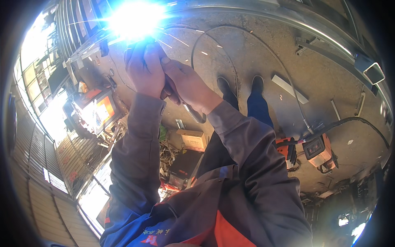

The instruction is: The person welds joints on a large curved metal frame using a handheld welding torch, then positions a long metal bar into the frame and continues welding along the structure. The person moves around the frame to access different joints and maintains control of the torch throughout.

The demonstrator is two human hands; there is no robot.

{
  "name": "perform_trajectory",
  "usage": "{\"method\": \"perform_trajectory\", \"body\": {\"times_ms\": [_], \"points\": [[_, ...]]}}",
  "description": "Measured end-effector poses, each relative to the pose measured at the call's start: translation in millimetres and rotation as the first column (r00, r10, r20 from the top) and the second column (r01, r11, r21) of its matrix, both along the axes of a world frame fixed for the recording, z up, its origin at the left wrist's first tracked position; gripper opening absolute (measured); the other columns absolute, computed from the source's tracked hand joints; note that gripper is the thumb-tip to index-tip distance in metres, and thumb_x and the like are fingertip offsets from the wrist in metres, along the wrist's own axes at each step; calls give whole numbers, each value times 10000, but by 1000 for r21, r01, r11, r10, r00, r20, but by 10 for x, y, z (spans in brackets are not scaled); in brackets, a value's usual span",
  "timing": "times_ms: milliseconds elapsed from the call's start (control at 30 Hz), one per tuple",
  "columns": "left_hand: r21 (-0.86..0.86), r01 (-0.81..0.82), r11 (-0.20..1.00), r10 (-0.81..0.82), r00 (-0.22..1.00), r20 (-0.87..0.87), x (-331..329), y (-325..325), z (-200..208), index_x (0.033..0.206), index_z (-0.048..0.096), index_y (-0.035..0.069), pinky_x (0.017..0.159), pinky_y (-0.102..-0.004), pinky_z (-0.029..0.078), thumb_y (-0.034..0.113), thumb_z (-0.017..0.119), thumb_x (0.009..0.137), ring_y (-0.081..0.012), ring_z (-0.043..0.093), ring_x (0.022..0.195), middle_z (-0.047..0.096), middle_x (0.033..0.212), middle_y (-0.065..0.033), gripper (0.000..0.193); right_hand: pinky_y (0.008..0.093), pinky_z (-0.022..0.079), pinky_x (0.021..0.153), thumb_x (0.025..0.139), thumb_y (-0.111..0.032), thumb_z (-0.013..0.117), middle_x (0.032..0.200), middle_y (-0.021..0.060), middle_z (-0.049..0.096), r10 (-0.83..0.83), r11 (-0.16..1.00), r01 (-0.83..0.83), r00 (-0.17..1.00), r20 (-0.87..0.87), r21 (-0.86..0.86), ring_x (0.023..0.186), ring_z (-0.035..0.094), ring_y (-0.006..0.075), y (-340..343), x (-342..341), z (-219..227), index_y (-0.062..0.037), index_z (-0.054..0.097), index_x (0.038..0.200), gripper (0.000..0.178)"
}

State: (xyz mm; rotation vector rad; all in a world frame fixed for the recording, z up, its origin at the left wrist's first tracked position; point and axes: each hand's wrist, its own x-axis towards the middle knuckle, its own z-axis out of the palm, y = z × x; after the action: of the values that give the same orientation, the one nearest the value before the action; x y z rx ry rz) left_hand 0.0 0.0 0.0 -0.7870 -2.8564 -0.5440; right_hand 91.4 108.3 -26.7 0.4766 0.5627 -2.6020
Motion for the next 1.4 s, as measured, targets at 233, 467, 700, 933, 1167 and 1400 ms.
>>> {"method": "perform_trajectory", "body": {"times_ms": [233,467,700,933,1167,1400], "points": [[61,50,997,-46,997,-69,-43,49,19,859,668,-3,773,-448,469,220,575,901,-352,574,835,625,869,-155,246,262,377,409,1072,-521,384,651,59,553,-8,1000,8,1000,-4,-10,460,486,115,-2,-41,16,-25,575,967,541],[51,51,997,-49,998,-44,-42,38,15,889,685,0,792,-436,466,209,567,901,-337,579,845,633,872,-145,240,258,373,398,1065,-531,398,636,53,553,13,1000,-14,1000,19,18,444,479,116,14,-35,29,-31,587,940,549],[49,38,998,-34,996,-86,-42,8,-46,911,687,-8,779,-445,471,213,576,891,-346,580,838,633,887,-147,249,258,372,397,1063,-542,393,641,57,565,11,1000,-11,999,42,8,449,478,110,-17,-42,15,-32,592,949,559],[4,41,999,-40,996,-85,-51,19,-30,893,680,4,775,-444,463,225,574,896,-335,578,826,624,869,-139,245,245,369,393,1033,-606,420,622,36,537,-6,1000,6,1000,14,5,448,482,108,11,-31,28,-47,593,911,598],[71,40,997,-34,995,-92,-46,56,-37,858,678,14,761,-437,452,225,558,899,-326,568,805,619,856,-124,247,246,368,395,1035,-604,416,624,40,540,-4,1000,4,999,44,-1,451,488,110,1,-36,32,-49,589,902,597],[37,50,998,-47,996,-77,-41,88,8,875,690,9,783,-438,463,226,574,896,-326,581,836,631,875,-134,246,241,370,393,1053,-572,392,644,48,554,-2,1000,2,1000,20,-2,464,503,104,20,-24,15,-32,590,946,586]]}}
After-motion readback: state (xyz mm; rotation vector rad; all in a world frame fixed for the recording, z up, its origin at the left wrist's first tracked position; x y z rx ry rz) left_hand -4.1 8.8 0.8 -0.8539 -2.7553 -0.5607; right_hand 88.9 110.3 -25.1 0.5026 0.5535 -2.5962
